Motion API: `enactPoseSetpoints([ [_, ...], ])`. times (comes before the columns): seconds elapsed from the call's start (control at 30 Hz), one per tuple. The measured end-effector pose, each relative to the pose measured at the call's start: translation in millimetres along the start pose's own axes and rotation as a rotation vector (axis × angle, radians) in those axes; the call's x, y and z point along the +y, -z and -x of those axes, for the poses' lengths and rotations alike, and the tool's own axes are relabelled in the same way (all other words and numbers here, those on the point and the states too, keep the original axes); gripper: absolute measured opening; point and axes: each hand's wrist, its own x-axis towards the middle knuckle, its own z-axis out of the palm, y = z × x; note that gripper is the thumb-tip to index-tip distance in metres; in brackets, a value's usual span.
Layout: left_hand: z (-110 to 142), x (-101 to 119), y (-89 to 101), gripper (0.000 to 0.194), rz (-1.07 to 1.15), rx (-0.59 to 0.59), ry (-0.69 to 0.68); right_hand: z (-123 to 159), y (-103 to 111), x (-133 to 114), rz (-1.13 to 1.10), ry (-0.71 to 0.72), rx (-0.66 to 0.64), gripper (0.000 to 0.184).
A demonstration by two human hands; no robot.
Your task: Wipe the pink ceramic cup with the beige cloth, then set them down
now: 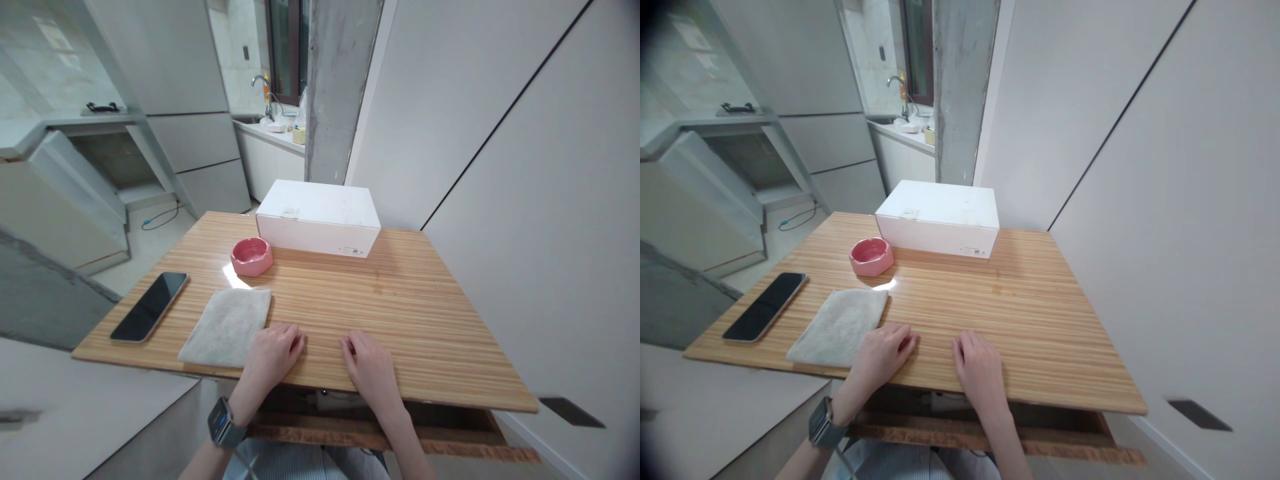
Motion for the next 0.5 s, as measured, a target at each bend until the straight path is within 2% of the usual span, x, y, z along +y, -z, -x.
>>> enactPoseSetpoints([
  [0.5, 0.6, 0.9, 0.2, 0.027, 0.002, -0.004, 0.002, 0.4, -1.4, 1.1, -0.002, -0.007, 0.007, 0.024],
])
